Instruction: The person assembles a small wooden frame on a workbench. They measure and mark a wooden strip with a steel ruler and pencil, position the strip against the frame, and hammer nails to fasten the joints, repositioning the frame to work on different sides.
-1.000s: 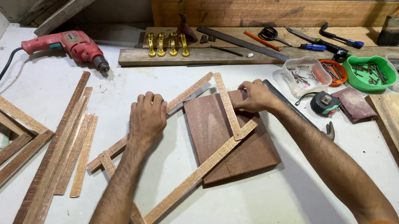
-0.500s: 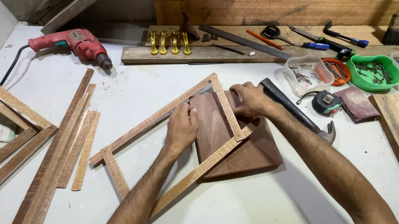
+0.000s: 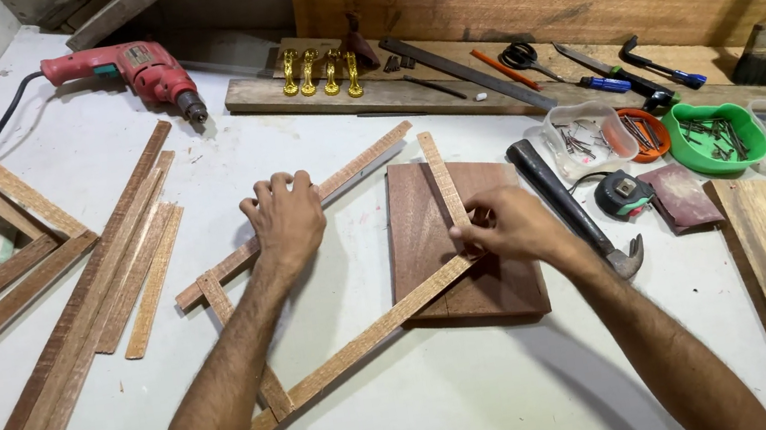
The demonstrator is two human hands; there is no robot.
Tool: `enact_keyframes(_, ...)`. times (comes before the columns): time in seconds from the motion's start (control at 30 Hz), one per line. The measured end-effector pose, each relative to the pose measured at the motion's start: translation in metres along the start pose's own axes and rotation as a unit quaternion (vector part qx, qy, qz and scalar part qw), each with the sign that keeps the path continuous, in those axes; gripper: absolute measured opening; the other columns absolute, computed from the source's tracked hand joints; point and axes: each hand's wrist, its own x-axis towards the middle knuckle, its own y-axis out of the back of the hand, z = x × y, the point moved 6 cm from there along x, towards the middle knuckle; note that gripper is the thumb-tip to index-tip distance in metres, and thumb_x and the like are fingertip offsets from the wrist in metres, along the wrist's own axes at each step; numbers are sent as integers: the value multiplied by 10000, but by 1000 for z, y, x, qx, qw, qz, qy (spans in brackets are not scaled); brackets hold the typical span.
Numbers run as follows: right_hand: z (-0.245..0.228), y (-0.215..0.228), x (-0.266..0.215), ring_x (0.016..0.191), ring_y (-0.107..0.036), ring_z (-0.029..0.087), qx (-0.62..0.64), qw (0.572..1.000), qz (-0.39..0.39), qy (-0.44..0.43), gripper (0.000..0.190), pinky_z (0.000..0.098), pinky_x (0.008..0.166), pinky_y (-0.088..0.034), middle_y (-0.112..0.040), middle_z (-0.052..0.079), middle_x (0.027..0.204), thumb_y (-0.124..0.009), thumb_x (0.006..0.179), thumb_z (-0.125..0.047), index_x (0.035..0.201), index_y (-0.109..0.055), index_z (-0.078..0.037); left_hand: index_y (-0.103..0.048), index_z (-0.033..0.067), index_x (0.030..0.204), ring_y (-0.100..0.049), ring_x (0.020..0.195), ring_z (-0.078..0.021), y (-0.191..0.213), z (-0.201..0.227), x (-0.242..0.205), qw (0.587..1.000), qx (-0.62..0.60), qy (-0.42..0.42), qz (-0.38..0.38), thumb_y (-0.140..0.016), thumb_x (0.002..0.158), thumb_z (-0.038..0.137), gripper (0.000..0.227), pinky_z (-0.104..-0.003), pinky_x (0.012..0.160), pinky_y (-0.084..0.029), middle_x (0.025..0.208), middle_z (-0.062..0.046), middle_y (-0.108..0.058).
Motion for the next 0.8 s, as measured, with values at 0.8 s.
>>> enact_keyframes(0.8,10,-5,1,594,-727,143,75,992,86,60,319,337,567,-597,-789,70,720,-754,910,-389,1051,-807,-108,-532,101,1076,-528,706,-147,-64,34,81,962,-199,-119,-147,-401,1115,277,223,-345,669,-548,814,-32,-531)
